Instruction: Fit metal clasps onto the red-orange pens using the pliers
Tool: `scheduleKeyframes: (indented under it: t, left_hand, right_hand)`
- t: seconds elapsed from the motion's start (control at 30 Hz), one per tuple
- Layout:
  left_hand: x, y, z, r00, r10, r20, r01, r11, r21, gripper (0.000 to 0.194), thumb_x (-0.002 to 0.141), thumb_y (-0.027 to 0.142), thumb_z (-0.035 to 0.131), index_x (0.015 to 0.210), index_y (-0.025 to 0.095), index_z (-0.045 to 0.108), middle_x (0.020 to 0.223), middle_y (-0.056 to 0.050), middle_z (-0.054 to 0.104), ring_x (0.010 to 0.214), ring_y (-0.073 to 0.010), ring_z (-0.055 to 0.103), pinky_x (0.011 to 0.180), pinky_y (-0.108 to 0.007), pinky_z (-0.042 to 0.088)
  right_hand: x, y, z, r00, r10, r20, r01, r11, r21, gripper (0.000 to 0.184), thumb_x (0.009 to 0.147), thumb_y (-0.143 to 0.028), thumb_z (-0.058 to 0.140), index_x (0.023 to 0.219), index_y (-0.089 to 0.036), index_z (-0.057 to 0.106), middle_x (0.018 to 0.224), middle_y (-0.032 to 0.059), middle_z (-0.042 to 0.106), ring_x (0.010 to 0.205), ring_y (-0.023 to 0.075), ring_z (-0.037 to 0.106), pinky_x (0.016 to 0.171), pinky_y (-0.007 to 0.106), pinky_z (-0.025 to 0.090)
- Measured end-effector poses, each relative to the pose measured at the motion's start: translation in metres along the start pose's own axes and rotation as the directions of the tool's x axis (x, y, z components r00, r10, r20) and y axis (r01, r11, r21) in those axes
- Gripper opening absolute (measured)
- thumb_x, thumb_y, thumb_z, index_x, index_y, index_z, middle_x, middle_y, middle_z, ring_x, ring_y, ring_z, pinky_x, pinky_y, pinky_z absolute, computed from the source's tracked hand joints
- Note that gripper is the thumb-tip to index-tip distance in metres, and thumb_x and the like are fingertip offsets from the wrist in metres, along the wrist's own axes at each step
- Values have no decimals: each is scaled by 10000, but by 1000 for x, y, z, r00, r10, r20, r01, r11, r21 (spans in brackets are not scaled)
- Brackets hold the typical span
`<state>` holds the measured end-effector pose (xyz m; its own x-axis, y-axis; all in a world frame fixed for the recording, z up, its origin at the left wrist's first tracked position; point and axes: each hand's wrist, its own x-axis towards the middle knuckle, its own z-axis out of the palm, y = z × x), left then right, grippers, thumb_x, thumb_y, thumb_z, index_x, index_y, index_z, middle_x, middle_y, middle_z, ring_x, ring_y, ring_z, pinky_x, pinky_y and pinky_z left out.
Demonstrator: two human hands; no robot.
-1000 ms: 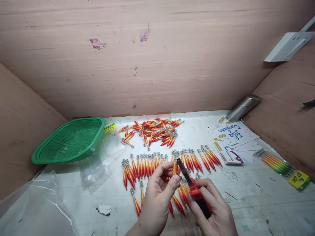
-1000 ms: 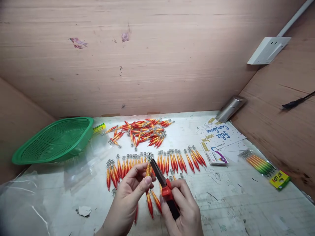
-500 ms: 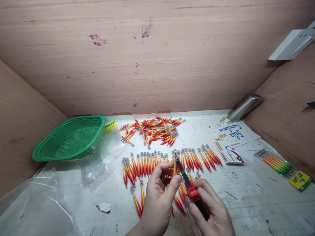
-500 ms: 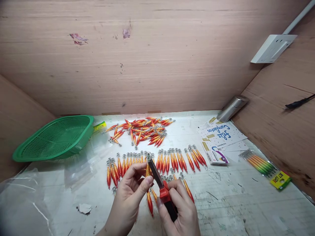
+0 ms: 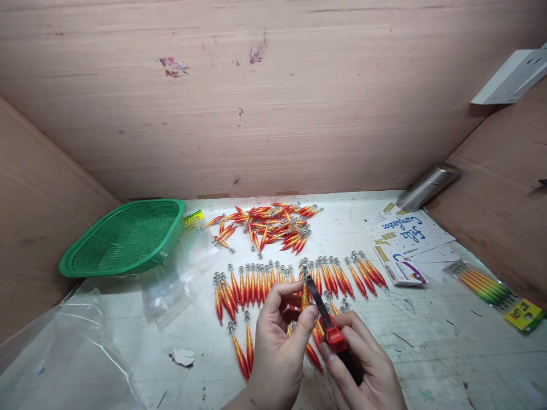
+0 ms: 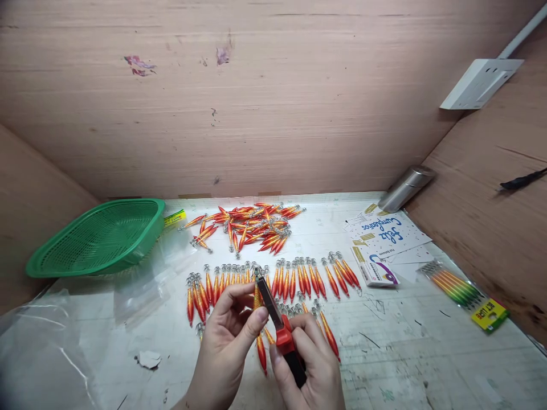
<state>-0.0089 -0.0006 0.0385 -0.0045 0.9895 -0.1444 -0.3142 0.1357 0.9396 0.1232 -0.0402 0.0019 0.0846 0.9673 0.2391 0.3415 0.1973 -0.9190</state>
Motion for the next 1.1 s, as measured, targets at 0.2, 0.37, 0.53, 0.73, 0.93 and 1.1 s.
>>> scheduleKeyframes:
  t: [0.2,0.37,0.53,0.73,0.93,1.1]
  left_hand:
    - [-1,-3,-1,999,46,24,-45,998,-47,178,822,289,751,984,236,699,940,-22,718,836,-153,656,793,-257,527]
    - [0,-5,-1,999,37,24,-35,997,-68,176,809,273,768,974,233,723,936,-21,739,842,-147,672,793,-239,537]
    - [2,-1,0,999,15,51,-12,999,-49,205,795,284,780,987,216,752,914,-46,756,860,-164,677,775,-232,552]
    - [11,3,0,999,33,31,-33,999,-19,229,732,287,818,940,192,796,926,-79,745,863,-199,678,764,-261,567]
    - [17,10,-6,987,-19,159,21,1000,-9,226,749,308,807,961,233,827,940,-69,703,889,-205,675,774,-263,565]
    - [20,10,-7,978,-70,195,77,997,-28,247,746,336,813,970,234,828,942,-58,671,872,-195,669,769,-269,571]
  right_hand:
    - [0,-2,1,996,-88,0,88,996,-2,163,962,-241,515,811,-222,571,863,16,523,745,141,552,652,234,451]
    - [0,-4,4,992,-124,-24,123,992,-17,207,976,-221,491,771,-229,513,819,-1,489,717,133,518,638,232,426]
    - [-1,-3,5,992,-107,-74,105,994,-24,237,986,-268,498,753,-228,515,778,-9,465,701,137,498,637,236,417]
    - [-1,1,5,993,-81,-90,76,996,-52,244,978,-329,530,757,-227,551,759,-9,468,703,144,502,647,236,430]
    - [10,2,-15,979,-179,94,186,980,-73,195,979,-226,513,788,-226,557,749,-15,500,703,127,542,638,201,473]
    - [12,3,-18,982,-152,109,160,985,-68,222,986,-243,491,773,-219,547,761,-5,490,700,138,533,621,231,464]
